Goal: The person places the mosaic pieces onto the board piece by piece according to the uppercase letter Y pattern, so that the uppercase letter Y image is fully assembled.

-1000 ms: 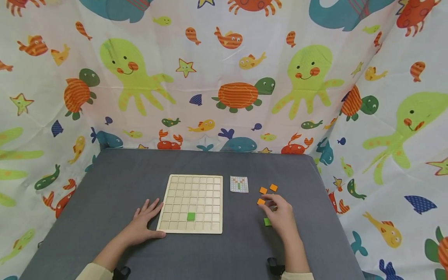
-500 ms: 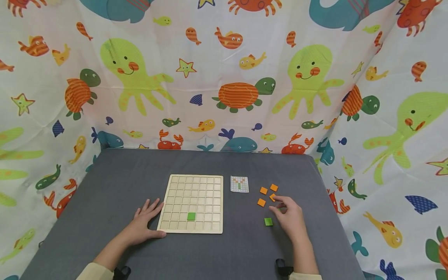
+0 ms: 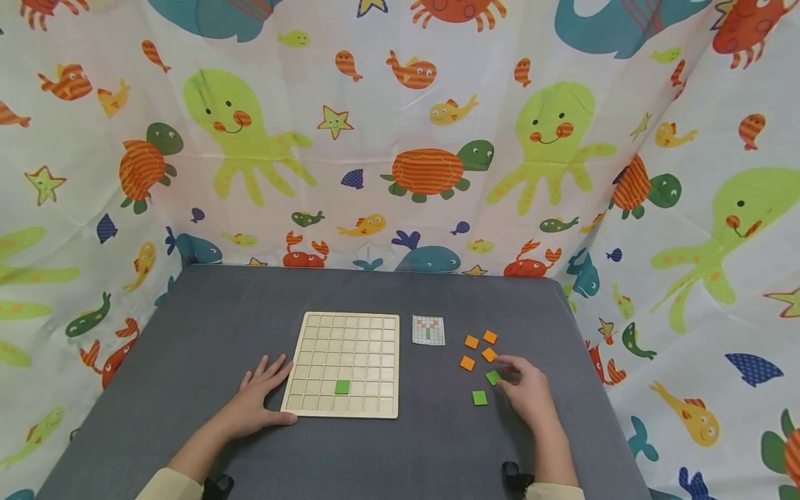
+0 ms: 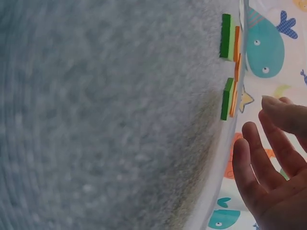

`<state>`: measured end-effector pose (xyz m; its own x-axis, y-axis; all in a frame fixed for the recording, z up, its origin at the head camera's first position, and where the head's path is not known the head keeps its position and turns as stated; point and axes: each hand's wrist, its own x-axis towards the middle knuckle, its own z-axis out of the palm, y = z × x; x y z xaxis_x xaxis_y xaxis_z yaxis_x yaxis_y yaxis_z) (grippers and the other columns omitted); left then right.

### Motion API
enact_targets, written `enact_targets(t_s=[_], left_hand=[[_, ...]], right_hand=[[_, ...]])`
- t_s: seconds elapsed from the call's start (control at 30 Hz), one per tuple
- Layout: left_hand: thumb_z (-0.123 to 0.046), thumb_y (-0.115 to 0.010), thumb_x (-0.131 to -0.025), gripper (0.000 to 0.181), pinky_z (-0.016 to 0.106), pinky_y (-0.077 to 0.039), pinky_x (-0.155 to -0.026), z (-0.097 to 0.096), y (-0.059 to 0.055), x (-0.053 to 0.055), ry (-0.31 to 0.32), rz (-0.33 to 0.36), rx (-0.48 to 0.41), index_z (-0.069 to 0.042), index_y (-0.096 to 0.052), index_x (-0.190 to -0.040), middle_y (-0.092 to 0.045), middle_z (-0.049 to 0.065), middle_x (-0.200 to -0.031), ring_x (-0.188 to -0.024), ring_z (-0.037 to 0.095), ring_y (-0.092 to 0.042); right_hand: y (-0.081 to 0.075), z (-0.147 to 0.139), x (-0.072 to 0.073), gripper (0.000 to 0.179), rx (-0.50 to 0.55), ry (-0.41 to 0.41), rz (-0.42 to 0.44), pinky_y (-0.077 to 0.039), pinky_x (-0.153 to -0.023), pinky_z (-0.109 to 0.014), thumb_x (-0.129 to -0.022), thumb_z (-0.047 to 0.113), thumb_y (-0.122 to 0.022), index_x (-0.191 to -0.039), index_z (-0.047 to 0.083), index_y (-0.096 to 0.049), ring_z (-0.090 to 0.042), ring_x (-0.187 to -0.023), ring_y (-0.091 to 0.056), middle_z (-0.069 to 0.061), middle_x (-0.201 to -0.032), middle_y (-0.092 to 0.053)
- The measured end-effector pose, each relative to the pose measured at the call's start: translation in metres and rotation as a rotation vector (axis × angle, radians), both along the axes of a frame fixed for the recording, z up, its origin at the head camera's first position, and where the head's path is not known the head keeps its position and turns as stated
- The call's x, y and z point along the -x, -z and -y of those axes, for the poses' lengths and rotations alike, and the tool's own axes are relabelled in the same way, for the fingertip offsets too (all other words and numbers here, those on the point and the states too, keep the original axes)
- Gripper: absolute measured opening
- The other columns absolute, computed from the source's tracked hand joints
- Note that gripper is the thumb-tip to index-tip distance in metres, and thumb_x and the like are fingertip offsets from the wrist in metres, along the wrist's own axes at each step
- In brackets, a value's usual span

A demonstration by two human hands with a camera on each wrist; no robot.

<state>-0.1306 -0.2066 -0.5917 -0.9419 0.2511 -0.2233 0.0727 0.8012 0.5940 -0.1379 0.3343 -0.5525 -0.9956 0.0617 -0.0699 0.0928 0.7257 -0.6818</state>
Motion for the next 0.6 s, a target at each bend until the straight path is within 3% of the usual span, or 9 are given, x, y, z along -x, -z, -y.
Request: enact_targets(t_s=[0.33, 0.6], left_hand=[[-0.062, -0.086, -0.067, 0.119, 0.072, 0.001, -0.117, 0.001, 0.000, 0.001, 0.004, 0.000, -0.009, -0.015, -0.030, -0.160, -0.019, 0.015, -0.168, -0.155, 0.046, 0.003], [-0.059, -0.087, -0.068, 0.117, 0.072, 0.001, -0.117, 0.001, -0.002, 0.000, 0.000, 0.000, -0.010, -0.014, -0.031, -0.160, -0.018, 0.014, -0.168, -0.155, 0.046, 0.003]], right_hand=[[0.013, -0.006, 0.008, 0.050, -0.011, -0.114, 0.075, -0.054, -0.092, -0.054, -0.085, -0.006, -0.072, -0.133, 0.008, -0.065, -0.038, -0.119, -0.060, -0.021, -0.132, -0.063], [0.017, -0.005, 0.012, 0.047, -0.042, -0.155, 0.104, -0.054, -0.089, -0.050, -0.081, -0.007, -0.076, -0.122, 0.015, -0.072, -0.036, -0.119, -0.059, -0.016, -0.135, -0.062]])
